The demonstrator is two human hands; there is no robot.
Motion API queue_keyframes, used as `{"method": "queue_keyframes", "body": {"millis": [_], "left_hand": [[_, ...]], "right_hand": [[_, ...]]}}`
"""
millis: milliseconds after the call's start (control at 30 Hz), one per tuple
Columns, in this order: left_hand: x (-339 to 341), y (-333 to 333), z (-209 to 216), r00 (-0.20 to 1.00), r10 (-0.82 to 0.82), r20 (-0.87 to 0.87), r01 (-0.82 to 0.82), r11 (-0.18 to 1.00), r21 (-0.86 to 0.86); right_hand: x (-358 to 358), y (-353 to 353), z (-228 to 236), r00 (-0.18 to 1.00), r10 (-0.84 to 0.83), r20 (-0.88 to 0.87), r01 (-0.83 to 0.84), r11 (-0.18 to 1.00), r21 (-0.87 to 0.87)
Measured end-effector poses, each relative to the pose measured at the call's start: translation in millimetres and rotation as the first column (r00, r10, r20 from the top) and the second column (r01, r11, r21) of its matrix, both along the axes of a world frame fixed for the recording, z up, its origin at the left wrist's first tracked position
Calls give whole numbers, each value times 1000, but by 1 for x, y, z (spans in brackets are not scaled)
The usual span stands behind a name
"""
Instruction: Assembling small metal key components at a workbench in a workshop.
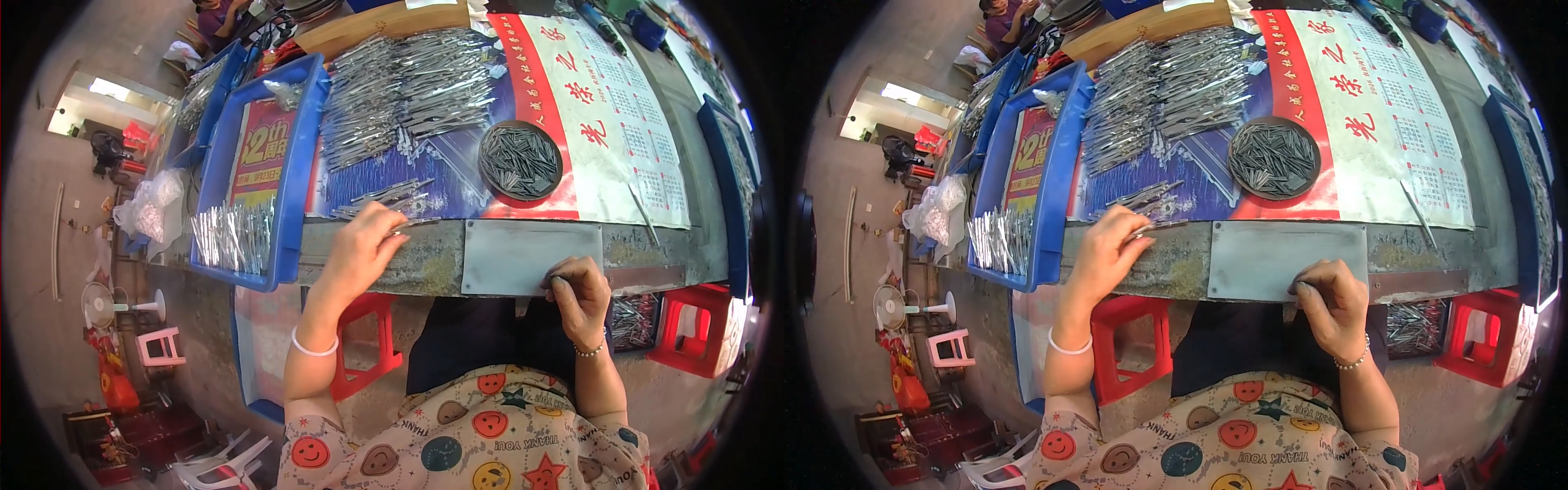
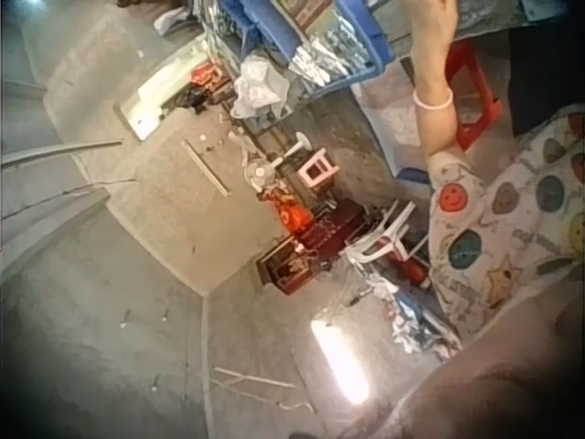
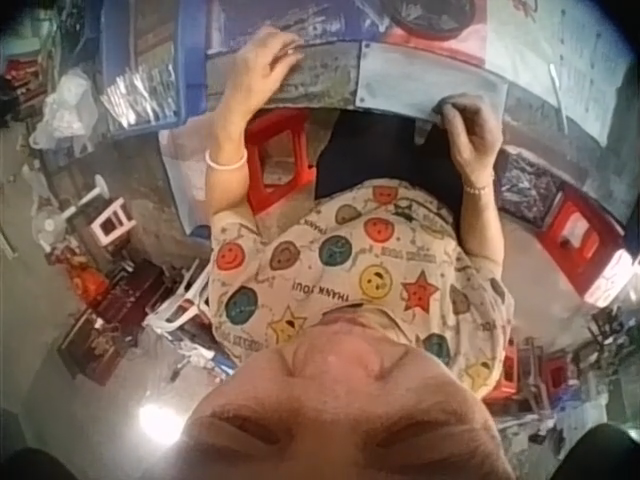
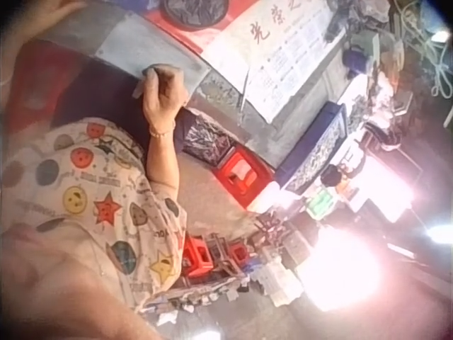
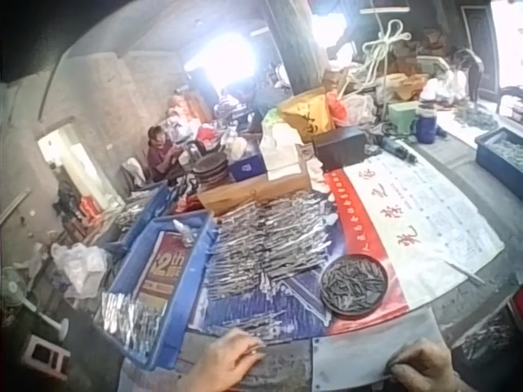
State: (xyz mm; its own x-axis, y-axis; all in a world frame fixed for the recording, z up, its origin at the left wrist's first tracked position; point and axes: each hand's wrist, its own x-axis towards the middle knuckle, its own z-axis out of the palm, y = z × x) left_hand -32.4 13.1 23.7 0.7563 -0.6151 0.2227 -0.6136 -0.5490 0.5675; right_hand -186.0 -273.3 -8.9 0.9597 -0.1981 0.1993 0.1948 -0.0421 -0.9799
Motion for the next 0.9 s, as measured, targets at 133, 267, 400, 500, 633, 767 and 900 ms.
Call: {"method": "queue_keyframes", "body": {"millis": [133,267,400,500,633,767,900], "left_hand": [[-4,-24,-10,999,21,40,-23,997,69],[-3,-31,-16,993,35,115,-45,995,89],[-4,-29,-16,988,49,145,-67,990,122],[-6,-30,-15,983,48,178,-83,977,196],[-8,-32,-19,979,35,199,-80,972,221],[-9,-31,-23,976,42,213,-46,999,13],[-14,-26,-16,982,119,145,-94,981,-169]], "right_hand": [[-1,1,-2,999,-25,33,29,993,-111],[-2,2,0,998,-41,43,46,989,-142],[-2,2,-2,998,-40,56,48,987,-153],[-1,2,-1,998,-32,59,43,980,-194],[-1,2,-1,997,-34,65,46,980,-192],[-1,3,-2,998,-27,53,38,973,-228],[2,7,1,1000,-6,7,8,968,-252]]}}
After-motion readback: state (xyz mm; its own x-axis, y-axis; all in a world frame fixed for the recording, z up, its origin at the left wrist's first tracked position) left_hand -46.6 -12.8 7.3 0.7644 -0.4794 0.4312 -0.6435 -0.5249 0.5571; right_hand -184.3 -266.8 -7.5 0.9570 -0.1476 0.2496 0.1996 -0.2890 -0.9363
